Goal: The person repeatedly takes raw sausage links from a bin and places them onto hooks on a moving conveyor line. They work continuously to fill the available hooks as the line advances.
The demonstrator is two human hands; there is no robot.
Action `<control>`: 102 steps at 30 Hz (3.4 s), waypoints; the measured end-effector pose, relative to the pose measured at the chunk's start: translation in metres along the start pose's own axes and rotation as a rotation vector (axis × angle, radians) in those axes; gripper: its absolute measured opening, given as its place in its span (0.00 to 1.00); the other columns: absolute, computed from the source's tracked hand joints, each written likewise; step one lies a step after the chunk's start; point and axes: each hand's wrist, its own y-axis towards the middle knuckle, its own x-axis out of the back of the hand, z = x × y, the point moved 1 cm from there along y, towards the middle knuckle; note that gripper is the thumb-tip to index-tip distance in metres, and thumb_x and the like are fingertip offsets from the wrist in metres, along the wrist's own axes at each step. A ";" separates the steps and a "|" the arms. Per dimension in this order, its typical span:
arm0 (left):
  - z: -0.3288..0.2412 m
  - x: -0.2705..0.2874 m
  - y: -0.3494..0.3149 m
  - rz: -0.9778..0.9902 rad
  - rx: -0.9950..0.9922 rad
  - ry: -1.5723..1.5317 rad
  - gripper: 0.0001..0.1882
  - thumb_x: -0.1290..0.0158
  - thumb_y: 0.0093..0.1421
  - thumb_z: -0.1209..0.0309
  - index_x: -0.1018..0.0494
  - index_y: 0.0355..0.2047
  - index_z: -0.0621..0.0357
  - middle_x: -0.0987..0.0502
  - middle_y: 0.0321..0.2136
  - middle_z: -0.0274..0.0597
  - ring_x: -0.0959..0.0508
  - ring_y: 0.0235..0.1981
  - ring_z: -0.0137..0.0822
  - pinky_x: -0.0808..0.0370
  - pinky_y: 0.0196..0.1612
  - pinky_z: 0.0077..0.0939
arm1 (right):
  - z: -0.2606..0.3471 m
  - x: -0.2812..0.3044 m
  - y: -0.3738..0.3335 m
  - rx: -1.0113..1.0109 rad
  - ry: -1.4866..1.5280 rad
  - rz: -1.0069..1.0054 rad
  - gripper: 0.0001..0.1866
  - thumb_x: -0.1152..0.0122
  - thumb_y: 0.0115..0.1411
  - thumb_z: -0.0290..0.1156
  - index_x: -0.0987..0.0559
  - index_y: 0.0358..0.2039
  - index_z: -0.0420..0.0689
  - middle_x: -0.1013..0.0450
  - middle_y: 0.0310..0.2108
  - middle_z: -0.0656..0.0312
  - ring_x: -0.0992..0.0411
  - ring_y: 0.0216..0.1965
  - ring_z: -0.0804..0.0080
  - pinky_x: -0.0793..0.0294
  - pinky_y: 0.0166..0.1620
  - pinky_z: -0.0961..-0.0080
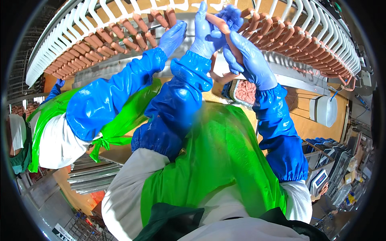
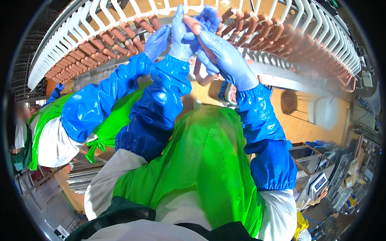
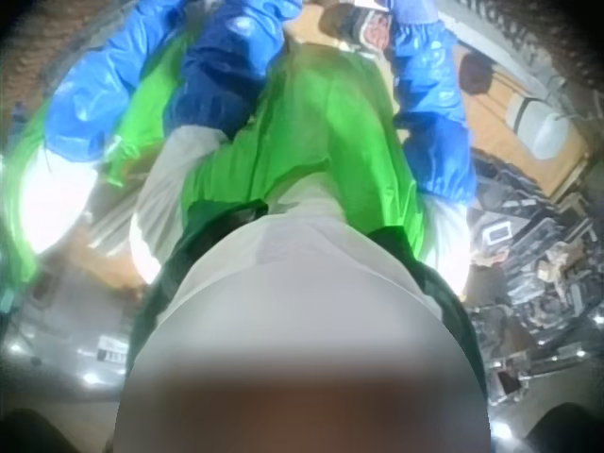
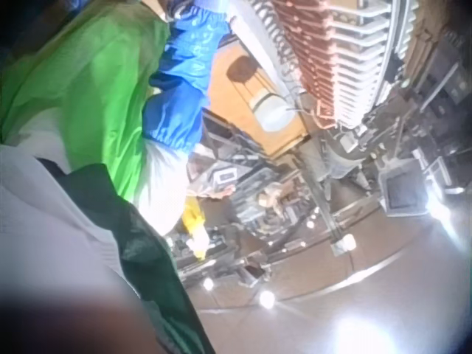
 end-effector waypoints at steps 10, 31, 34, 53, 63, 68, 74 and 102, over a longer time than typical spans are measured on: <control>0.012 0.013 -0.029 -0.010 -0.348 -0.150 0.12 0.51 0.65 0.57 0.32 0.30 0.49 0.35 0.19 0.25 0.31 0.23 0.24 0.30 0.35 0.27 | -0.072 0.023 0.008 -0.016 0.074 -0.164 0.21 0.57 0.68 0.43 0.37 0.18 0.49 0.41 0.18 0.69 0.41 0.22 0.80 0.40 0.27 0.81; -0.009 0.076 -0.053 -0.896 -0.393 0.318 0.08 0.51 0.62 0.65 0.36 0.28 0.50 0.34 0.22 0.33 0.32 0.23 0.31 0.31 0.32 0.26 | -0.131 0.062 -0.018 0.176 -0.898 -0.354 0.20 0.49 0.66 0.45 0.26 0.30 0.38 0.35 0.15 0.66 0.36 0.18 0.72 0.34 0.27 0.73; -0.003 0.070 -0.054 -0.600 -0.416 0.092 0.06 0.51 0.62 0.67 0.33 0.28 0.52 0.28 0.27 0.37 0.29 0.28 0.32 0.29 0.36 0.29 | -0.130 0.067 -0.018 -0.057 -0.337 0.115 0.18 0.51 0.67 0.40 0.25 0.36 0.35 0.34 0.18 0.67 0.37 0.20 0.77 0.37 0.27 0.79; 0.009 0.026 -0.068 -0.552 -0.247 0.265 0.11 0.55 0.64 0.61 0.35 0.26 0.49 0.36 0.20 0.30 0.33 0.22 0.30 0.31 0.29 0.26 | -0.149 0.040 -0.023 -0.234 0.298 0.137 0.31 0.62 0.68 0.54 0.30 0.52 0.36 0.27 0.24 0.61 0.31 0.20 0.76 0.32 0.24 0.82; 0.019 0.002 -0.077 -0.515 -0.384 0.215 0.08 0.55 0.63 0.64 0.32 0.34 0.54 0.30 0.27 0.36 0.28 0.31 0.36 0.29 0.40 0.32 | -0.114 0.019 0.000 -0.087 -0.036 -0.024 0.22 0.56 0.68 0.48 0.26 0.42 0.41 0.33 0.21 0.68 0.40 0.16 0.85 0.39 0.21 0.86; 0.016 0.009 -0.079 -0.247 -0.330 0.067 0.07 0.55 0.64 0.63 0.32 0.34 0.52 0.30 0.27 0.34 0.28 0.30 0.33 0.29 0.40 0.33 | -0.114 0.017 -0.001 -0.199 0.299 -0.004 0.21 0.55 0.68 0.47 0.28 0.38 0.40 0.35 0.18 0.66 0.42 0.14 0.82 0.41 0.18 0.86; 0.010 0.034 -0.062 -0.190 -0.209 -0.049 0.10 0.58 0.66 0.60 0.34 0.32 0.47 0.40 0.18 0.26 0.40 0.16 0.25 0.37 0.25 0.23 | -0.116 0.014 -0.001 -0.193 0.220 0.023 0.22 0.55 0.67 0.48 0.29 0.41 0.40 0.32 0.23 0.63 0.37 0.16 0.80 0.38 0.18 0.84; 0.028 0.189 -0.057 -0.332 -0.022 1.323 0.18 0.53 0.64 0.62 0.31 0.49 0.60 0.24 0.38 0.37 0.26 0.41 0.30 0.30 0.46 0.25 | -0.096 0.041 0.037 -0.096 -0.027 -0.121 0.15 0.50 0.64 0.41 0.28 0.29 0.41 0.32 0.20 0.65 0.35 0.20 0.78 0.35 0.27 0.80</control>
